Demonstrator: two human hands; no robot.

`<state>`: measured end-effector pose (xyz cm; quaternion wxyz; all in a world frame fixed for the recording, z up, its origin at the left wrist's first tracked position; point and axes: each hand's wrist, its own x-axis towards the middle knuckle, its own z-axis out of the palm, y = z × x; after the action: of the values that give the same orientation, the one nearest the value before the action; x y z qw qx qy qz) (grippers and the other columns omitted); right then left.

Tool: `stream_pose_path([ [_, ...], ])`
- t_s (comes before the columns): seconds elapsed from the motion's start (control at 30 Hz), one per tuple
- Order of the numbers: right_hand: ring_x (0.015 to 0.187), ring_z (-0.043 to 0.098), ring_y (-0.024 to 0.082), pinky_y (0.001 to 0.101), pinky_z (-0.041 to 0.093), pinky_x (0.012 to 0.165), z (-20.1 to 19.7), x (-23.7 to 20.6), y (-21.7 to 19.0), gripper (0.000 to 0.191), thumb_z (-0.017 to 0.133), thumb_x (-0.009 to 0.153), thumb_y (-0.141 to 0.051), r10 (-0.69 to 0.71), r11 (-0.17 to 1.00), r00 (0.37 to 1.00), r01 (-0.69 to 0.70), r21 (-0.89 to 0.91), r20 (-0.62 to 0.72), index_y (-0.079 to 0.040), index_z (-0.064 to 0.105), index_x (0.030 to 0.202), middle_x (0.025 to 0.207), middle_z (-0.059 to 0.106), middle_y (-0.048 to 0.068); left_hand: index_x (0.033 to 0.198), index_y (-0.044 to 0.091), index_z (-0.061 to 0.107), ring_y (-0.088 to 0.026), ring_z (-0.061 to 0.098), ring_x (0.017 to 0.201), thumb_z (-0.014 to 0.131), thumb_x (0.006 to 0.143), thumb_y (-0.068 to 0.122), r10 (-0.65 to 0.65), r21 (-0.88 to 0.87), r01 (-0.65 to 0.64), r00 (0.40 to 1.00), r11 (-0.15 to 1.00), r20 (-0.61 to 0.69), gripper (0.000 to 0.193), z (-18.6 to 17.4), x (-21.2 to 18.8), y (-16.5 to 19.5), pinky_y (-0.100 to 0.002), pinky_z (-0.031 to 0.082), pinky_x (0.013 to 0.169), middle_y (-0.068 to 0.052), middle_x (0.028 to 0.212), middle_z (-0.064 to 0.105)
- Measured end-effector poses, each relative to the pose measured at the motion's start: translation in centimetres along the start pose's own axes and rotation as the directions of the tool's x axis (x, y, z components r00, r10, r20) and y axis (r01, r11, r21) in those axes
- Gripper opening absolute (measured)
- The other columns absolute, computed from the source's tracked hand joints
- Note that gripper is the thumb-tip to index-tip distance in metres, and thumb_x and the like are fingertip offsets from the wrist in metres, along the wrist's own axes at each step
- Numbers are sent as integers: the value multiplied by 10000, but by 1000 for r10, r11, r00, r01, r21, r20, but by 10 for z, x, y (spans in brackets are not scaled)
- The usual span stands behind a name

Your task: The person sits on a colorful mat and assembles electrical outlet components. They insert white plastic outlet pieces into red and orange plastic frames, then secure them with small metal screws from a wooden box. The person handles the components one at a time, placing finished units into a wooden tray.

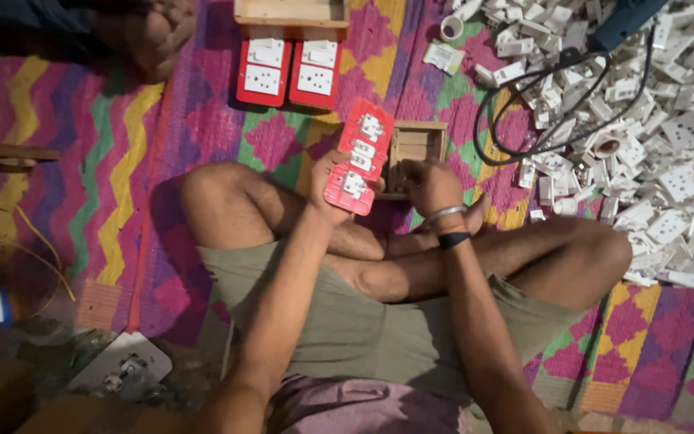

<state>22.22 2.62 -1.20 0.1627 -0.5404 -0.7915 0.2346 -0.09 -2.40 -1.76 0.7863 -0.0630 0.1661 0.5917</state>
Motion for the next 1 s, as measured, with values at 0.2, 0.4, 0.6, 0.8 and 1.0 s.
stream_pose_path([
  [0.2, 758, 694, 375, 502, 548, 664, 25, 11, -12, 207, 729, 846, -285, -14, 972, 999, 24, -235, 46, -89, 767, 790, 823, 701, 163, 1283, -25, 593, -339, 711, 906, 612, 923, 262, 25, 82, -18, 997, 996, -79, 460, 8, 14, 0, -512, 611, 772, -183, 1091, 708],
  [0.4, 767, 700, 376, 493, 569, 674, 27, 17, -8, 157, 720, 802, -265, 24, 970, 1000, -22, -241, 6, -126, 759, 862, 872, 715, 126, 1298, -10, 590, -323, 705, 920, 584, 939, 248, -64, 58, 68, 995, 996, -71, 442, 16, 10, -1, -501, 620, 769, -167, 1102, 706],
  [0.6, 823, 694, 390, 501, 569, 707, 30, 8, -8, 133, 710, 802, -225, 56, 973, 998, -45, -224, 41, -132, 761, 882, 903, 706, 136, 1277, 16, 603, -265, 703, 930, 570, 935, 228, -88, 87, 97, 992, 992, -93, 403, 14, 6, -4, -492, 620, 750, -126, 1072, 704],
  [0.8, 890, 693, 381, 494, 570, 743, 28, 11, -15, 204, 745, 740, -248, 33, 968, 995, -8, -252, 96, -87, 739, 865, 941, 713, 143, 1248, -3, 597, -285, 669, 918, 609, 934, 208, -78, 163, 88, 995, 983, -66, 378, 17, 7, -4, -478, 632, 750, -124, 1046, 687],
  [1.0, 855, 708, 369, 481, 579, 751, 21, 14, -18, 159, 722, 838, -245, 39, 963, 992, -6, -269, 121, -99, 743, 898, 914, 729, 141, 1358, 45, 521, -258, 679, 992, 636, 911, 195, -44, 222, 73, 990, 972, -135, 486, 19, 3, -7, -479, 629, 736, -120, 1114, 677],
])
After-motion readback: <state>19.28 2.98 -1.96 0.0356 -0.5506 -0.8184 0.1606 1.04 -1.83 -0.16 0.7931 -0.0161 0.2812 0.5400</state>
